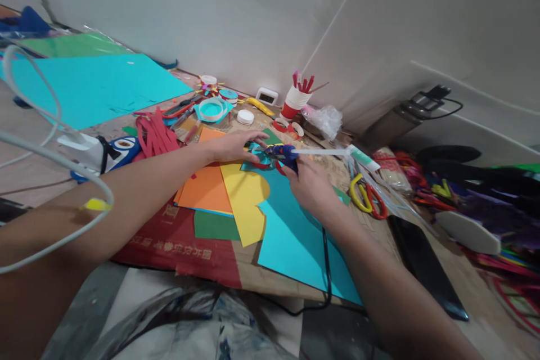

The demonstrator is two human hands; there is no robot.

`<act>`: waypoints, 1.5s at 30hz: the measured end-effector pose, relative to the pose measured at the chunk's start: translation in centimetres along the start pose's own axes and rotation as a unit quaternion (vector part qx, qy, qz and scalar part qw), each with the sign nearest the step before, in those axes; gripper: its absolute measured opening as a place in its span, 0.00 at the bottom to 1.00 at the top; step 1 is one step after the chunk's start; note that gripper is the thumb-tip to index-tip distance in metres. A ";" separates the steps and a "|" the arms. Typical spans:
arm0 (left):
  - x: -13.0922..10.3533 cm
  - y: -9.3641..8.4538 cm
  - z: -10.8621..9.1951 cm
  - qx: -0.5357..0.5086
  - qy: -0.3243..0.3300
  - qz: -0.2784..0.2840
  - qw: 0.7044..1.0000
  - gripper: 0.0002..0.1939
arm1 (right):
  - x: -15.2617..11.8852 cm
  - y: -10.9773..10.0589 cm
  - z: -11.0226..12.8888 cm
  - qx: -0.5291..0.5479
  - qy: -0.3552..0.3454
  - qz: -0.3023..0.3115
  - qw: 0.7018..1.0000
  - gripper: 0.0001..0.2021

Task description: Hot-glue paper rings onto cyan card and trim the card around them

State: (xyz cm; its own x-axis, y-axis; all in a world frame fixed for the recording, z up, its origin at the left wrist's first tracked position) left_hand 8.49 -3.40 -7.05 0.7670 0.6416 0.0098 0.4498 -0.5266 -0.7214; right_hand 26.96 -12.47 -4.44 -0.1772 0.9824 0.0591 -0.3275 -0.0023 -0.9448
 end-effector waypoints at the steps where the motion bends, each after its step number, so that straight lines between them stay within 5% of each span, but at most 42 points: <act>1: 0.0 0.0 0.0 0.005 -0.003 -0.001 1.000 0.41 | 0.1 0.1 0.0 0.002 -0.002 -0.002 1.000 0.15; 45: 0.1 -0.1 -0.3 0.010 -0.023 -0.003 1.000 0.42 | 0.6 0.7 1.3 0.043 0.009 0.033 0.998 0.17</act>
State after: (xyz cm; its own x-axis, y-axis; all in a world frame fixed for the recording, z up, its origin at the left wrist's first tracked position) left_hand 8.61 -3.47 -6.78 0.7418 0.6704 -0.0170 0.4455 -0.5115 -0.7348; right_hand 25.42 -12.16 -4.63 -0.1843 0.9828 -0.0096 -0.3945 -0.0829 -0.9151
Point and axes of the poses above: each hand's wrist, its own x-axis towards the middle knuckle, its own y-axis out of the palm, z = x × y, the point moved 5 cm from there along x, towards the middle knuckle, and after that the axes turned 6 degrees about z, right-handed, at the moved point
